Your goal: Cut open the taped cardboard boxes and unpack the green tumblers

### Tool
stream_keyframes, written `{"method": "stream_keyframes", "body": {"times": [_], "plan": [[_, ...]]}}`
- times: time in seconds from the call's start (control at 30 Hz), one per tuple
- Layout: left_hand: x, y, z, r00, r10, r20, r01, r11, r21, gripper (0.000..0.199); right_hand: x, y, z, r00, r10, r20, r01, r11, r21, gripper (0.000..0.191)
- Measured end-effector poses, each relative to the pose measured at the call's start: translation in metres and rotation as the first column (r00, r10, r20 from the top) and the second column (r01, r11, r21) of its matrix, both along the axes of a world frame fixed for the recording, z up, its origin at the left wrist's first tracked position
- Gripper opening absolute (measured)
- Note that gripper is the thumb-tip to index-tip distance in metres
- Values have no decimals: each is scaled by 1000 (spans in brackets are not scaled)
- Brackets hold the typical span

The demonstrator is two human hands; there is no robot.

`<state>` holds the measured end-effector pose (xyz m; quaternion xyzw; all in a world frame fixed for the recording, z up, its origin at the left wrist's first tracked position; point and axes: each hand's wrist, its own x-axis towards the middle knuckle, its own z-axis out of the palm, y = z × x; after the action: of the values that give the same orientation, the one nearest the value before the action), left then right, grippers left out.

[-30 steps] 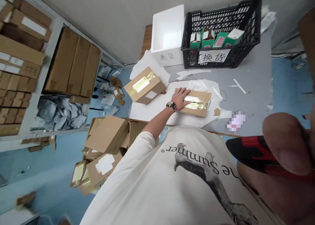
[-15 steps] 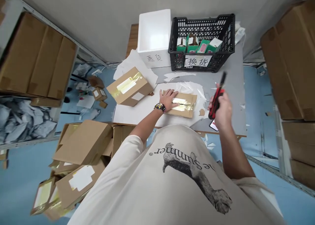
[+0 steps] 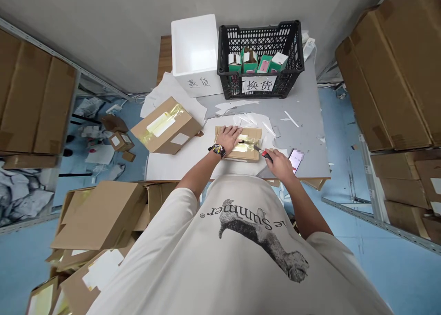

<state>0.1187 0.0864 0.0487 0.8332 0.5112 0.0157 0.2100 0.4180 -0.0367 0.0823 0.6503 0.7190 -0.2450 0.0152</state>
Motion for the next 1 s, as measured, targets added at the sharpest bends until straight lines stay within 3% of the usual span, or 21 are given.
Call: {"method": "stream_keyframes", "body": {"times": [0.17,0.37,0.5,0.67,0.77,0.9,1.0], "plan": [[0,2,-3,1000,-3,-7,3,999,34,72,-13,12,5,984,69,163,-66,998,-21,58],[-1,5,-8,1000,2,4,-2,999,37,69,-21,17,4,966,85,244,-92,996,19,62],[-3,5,-11,1000,-9,14,9,999,39,68,-23,17,-5,961,92,262,-103,994,27,65],[-7,2,-11,999,-31,38,31,999,20,65,-31,46,-11,972,58,229,-76,995,67,68],[-7,6,-10,1000,-10,30,9,1000,23,64,-19,56,-10,978,59,202,-73,995,63,66],[-7,19,-8,999,-5,51,4,1000,24,64,17,42,-17,993,-104,50,102,994,45,61],[-8,22,-5,999,-27,41,27,999,-18,70,33,28,-30,924,-329,-195,328,944,-38,60]]}}
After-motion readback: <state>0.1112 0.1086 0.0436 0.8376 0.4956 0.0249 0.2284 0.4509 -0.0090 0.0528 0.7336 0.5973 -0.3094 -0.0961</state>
